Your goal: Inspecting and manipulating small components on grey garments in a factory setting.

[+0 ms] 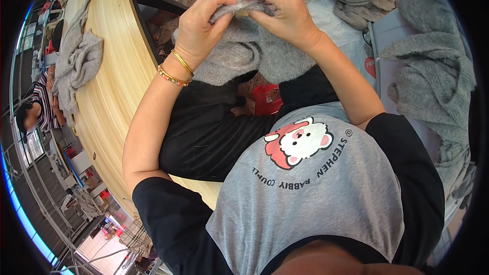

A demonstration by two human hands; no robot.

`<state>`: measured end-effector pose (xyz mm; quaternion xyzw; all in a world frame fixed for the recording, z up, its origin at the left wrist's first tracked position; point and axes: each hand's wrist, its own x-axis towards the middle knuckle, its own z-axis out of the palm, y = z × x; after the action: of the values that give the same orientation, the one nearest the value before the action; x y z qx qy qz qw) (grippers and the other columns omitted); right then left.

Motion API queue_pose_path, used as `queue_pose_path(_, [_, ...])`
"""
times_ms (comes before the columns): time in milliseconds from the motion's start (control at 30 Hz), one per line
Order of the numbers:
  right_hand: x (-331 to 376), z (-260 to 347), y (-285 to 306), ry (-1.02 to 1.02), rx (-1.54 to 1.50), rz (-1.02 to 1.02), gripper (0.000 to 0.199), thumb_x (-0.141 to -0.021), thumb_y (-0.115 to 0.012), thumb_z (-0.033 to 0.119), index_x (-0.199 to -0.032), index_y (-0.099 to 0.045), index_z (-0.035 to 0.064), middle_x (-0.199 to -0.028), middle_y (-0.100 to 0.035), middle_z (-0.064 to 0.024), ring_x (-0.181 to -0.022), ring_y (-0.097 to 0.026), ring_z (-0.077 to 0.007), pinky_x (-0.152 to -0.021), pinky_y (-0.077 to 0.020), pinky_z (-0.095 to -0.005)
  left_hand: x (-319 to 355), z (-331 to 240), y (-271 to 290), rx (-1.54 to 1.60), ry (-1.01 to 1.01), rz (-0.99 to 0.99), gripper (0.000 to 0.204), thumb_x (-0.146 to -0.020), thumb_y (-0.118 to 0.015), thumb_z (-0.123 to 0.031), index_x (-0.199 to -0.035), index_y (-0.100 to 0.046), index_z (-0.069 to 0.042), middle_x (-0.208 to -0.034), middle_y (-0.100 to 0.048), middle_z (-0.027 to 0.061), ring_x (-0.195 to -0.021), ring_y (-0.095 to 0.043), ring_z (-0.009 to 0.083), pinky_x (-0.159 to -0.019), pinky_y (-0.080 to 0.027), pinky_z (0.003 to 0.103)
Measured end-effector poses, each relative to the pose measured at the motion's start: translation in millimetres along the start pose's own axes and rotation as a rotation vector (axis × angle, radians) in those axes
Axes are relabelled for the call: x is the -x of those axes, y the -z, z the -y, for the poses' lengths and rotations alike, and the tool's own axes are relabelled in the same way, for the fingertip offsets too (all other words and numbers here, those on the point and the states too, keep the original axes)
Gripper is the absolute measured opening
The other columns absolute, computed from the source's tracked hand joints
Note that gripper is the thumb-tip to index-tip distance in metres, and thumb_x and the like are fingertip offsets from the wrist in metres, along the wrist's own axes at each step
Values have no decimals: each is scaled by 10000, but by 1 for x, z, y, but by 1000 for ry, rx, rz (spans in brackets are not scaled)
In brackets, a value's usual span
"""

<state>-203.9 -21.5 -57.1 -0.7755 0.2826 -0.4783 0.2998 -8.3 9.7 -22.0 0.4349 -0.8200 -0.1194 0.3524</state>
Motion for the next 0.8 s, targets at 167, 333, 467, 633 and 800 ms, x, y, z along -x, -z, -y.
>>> queue_pose_path(167, [-1, -6, 1, 154, 98, -8, 306, -735, -688, -4, -1029, -661, 75, -915, -637, -54, -828, -624, -171, -705, -502, -267, -2, -1, 0, -26, -55, 0, 252, -744, -654, 9, -984, -607, -51, -915, -626, 100, -843, -627, 271, -734, -509, 311])
queue_pose_path(333, [0, -9, 0, 86, 100, 20, 313, -734, -697, 13, -1039, -662, 74, -881, -629, -38, -793, -612, -138, -664, -483, -243, -3, 1, 0, -25, -52, 19, 249, -744, -655, 13, -980, -605, -50, -924, -625, 94, -855, -625, 271, -739, -511, 317])
queue_pose_path(467, [0, -3, 6, -309, -186, 206, 295, -777, -685, 64, -1071, -666, 55, -848, -619, 3, -721, -562, -56, -606, -434, -185, -1, 2, 1, -45, -62, 48, 260, -741, -651, 27, -984, -601, -52, -933, -624, 88, -857, -627, 264, -723, -515, 311])
queue_pose_path(633, [-2, -19, 14, -522, -664, 219, 265, -868, -647, 166, -1093, -665, 25, -839, -620, 4, -660, -520, -32, -561, -415, -168, -3, 2, 3, -73, -104, 21, 276, -736, -646, 37, -990, -598, -59, -945, -626, 80, -857, -628, 256, -710, -520, 308])
queue_pose_path(800, [-1, -20, 9, -620, -764, 198, 257, -903, -631, 215, -1067, -673, 21, -842, -630, 5, -657, -537, -33, -566, -454, -174, -3, 4, 1, -122, -198, 49, 280, -719, -648, 33, -975, -598, -68, -966, -629, 65, -866, -631, 247, -707, -524, 310])
